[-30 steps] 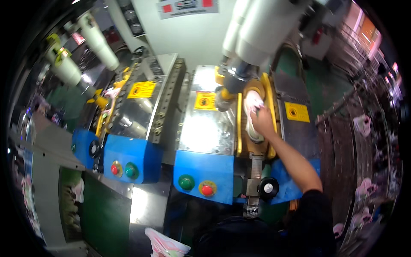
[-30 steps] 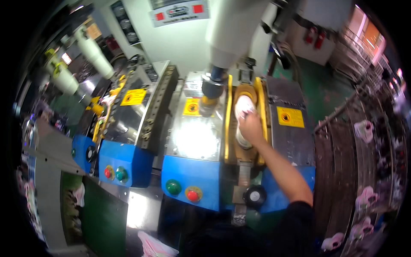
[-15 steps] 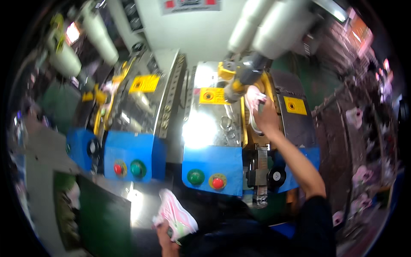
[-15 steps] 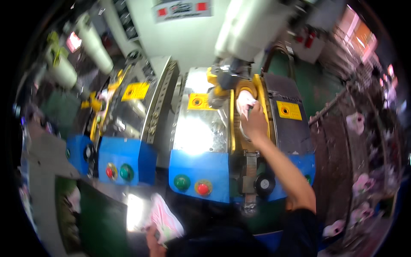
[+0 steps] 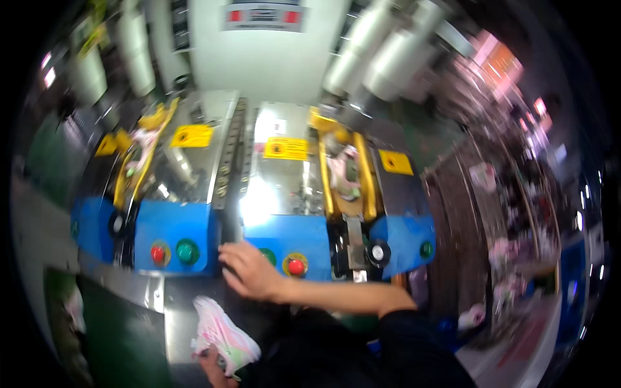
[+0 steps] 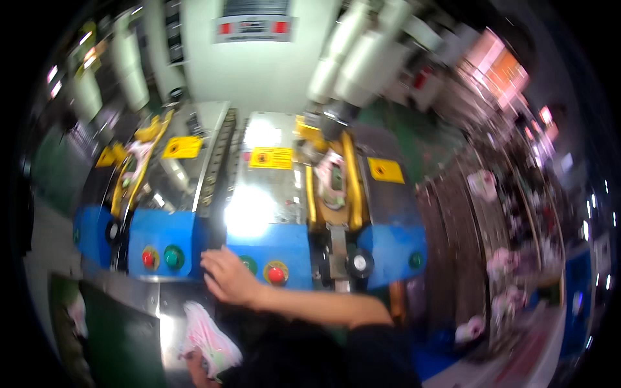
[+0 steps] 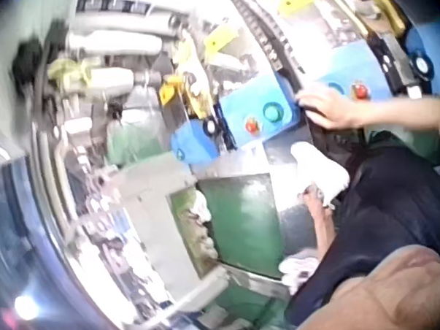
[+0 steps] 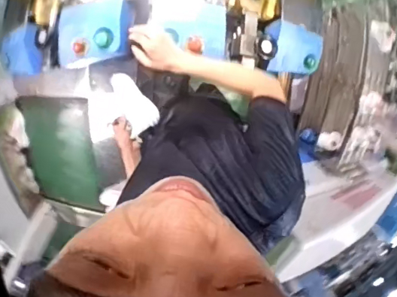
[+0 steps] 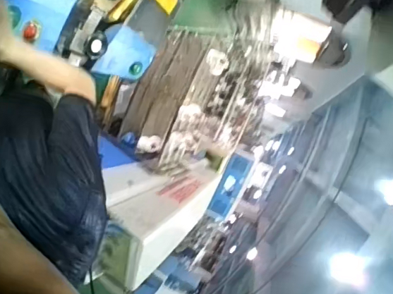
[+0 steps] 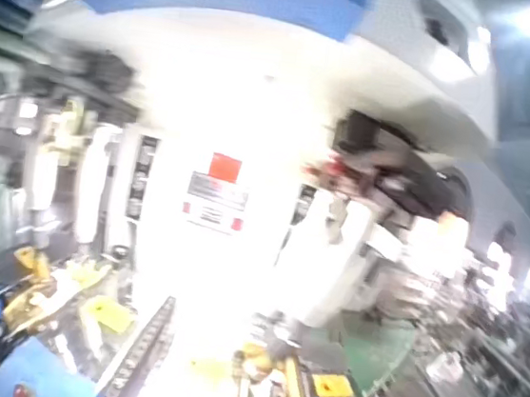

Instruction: The person takes shoes from a conveyor belt, inserts shoe lasts into them, positions the shoes into a pressing machine to operate it, and places them into a conveyor tunnel.

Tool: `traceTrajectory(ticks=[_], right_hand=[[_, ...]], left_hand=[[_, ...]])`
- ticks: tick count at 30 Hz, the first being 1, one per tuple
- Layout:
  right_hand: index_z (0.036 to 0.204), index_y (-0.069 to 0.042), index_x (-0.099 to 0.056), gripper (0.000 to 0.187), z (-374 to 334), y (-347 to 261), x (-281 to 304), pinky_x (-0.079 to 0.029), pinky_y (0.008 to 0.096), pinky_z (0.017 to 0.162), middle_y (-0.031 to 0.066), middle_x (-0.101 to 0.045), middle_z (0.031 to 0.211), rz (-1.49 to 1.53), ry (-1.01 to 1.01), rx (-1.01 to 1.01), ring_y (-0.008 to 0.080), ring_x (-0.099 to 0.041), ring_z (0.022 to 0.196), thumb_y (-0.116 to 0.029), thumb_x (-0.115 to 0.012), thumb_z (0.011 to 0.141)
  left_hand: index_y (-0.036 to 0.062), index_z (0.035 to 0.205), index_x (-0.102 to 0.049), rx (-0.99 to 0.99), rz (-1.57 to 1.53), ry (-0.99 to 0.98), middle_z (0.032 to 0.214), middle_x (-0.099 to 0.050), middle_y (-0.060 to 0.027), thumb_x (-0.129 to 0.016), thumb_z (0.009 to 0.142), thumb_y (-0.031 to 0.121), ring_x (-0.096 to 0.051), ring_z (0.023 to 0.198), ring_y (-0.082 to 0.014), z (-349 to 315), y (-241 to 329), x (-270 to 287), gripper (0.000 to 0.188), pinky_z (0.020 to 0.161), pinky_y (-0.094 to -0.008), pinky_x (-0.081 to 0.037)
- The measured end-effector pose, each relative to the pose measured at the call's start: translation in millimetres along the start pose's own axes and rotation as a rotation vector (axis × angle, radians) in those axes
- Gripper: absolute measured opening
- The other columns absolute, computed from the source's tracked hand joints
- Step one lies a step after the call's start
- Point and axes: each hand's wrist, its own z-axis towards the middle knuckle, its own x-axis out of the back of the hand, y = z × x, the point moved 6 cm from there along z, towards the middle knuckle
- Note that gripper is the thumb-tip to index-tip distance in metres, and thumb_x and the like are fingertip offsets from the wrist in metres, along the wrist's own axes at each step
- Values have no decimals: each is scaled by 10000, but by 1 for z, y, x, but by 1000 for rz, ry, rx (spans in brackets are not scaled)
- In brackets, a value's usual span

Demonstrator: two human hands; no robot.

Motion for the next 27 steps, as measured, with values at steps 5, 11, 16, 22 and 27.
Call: traceTrajectory(ticks=[5,11,16,22,27], right_hand=[[1042,-1,-601,263,-46,-76,-99,-483,398,887,152,-627,1038,541,-476,37,312,-602,972,-107,-630,803],[972,-13,-646,176,-63,-169,-152,-518,325,718,126,-666,933,772,-663,-59,262,-656,827,-35,-646,797],[986,-20,-649,191,-46,-216,-228,-515,314,710,130,-669,928,646,-773,221,260,-660,824,-38,-645,796],[976,-3,-668,162,-13,-228,-318,-530,304,769,130,-690,882,465,-852,-183,217,-686,829,-77,-632,836],[1226,-1,-517,527,89,-316,-485,-475,396,906,213,-570,1175,284,-1149,213,364,-571,1076,-283,-682,812]], left_hand=[[-2,1259,-438,-220,-402,20,1159,-548,-128,-597,815,17,-587,1026,-252,-59,57,4,472,869,-391,-515],[11,1310,-337,-528,165,575,1129,-530,-143,-704,769,84,-522,1066,-224,6,25,101,658,946,-353,-422],[18,1391,-260,-477,256,486,1332,-368,-240,-801,622,212,-371,1245,-411,122,-20,146,959,1028,-424,-351],[2,1346,-381,-398,125,-77,1315,-450,-219,-728,752,297,-390,1278,-348,141,27,229,748,1055,-423,-337],[-57,1223,-450,-557,522,785,1257,-477,-270,-642,800,214,-449,1173,-425,178,43,454,538,1010,-453,-363]])
